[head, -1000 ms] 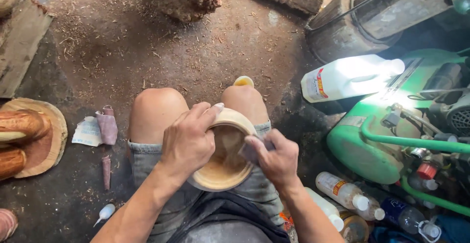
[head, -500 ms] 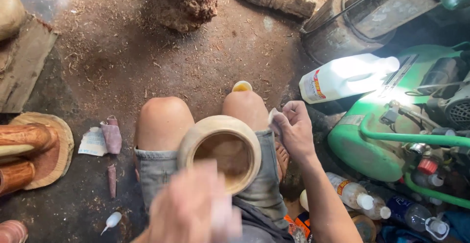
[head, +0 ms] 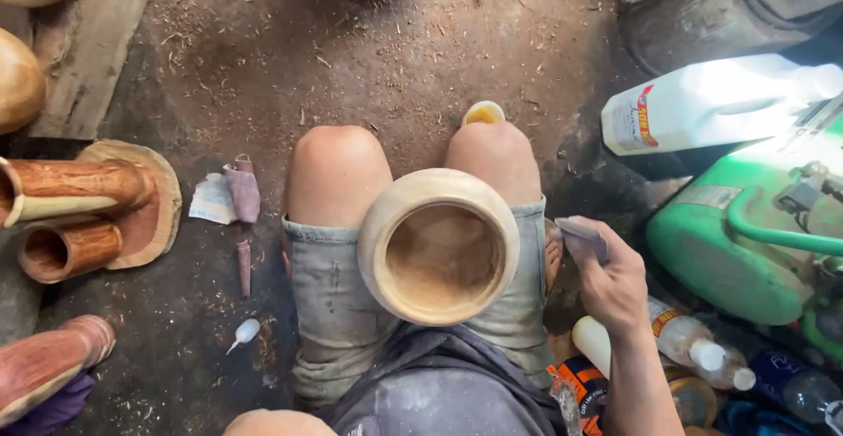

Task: Hand-sanding a wooden bowl to smooth the surface, including rotating the bowl and sanding both the interior and exterior.

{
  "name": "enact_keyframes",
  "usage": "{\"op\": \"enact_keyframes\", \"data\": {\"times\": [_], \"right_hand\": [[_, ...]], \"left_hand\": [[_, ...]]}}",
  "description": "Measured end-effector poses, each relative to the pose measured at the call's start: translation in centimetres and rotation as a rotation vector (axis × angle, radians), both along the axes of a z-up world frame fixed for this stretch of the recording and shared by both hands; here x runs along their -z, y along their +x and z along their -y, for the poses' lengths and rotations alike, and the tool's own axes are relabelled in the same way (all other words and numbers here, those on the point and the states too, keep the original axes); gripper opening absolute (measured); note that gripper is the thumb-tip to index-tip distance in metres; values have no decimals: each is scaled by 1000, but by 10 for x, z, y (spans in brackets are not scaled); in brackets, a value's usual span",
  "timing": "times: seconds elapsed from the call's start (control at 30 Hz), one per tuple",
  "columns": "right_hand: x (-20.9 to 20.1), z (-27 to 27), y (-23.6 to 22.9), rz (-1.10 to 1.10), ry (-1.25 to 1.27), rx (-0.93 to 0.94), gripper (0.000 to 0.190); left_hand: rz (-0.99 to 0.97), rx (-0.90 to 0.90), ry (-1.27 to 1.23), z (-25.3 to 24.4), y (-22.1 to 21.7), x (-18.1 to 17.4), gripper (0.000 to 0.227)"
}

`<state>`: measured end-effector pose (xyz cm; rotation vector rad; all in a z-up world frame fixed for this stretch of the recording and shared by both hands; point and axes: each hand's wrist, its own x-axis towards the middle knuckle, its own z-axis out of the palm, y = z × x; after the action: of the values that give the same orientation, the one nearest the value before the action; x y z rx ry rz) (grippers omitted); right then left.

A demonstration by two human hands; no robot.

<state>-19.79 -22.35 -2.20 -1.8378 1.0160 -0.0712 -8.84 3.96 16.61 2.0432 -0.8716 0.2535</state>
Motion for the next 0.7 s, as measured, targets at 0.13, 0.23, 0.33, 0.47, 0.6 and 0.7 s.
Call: {"op": "enact_keyframes", "data": {"times": [0.13,0.23,0.33,0.47,0.6,0.7], "right_hand": [[-41,-22,-14,241,99,-178,34],[-44,-27,-1,192,261,-260,39],[-30,-21,27,64,-12,-500,29],[-2,-42,8,-60,-170,-419,38],[16,-42,2,11,-449,-432,61],[-6,-29,54,69,-510,-321,60]], "left_hand": [[8,0,-51,2,29,57,36],[22,-4,-89,10,45,87,37],[-329,5,364,21,68,140,94],[-279,72,366,37,79,167,63],[-190,379,425,48,106,157,55],[-17,574,510,67,119,151,49]]}}
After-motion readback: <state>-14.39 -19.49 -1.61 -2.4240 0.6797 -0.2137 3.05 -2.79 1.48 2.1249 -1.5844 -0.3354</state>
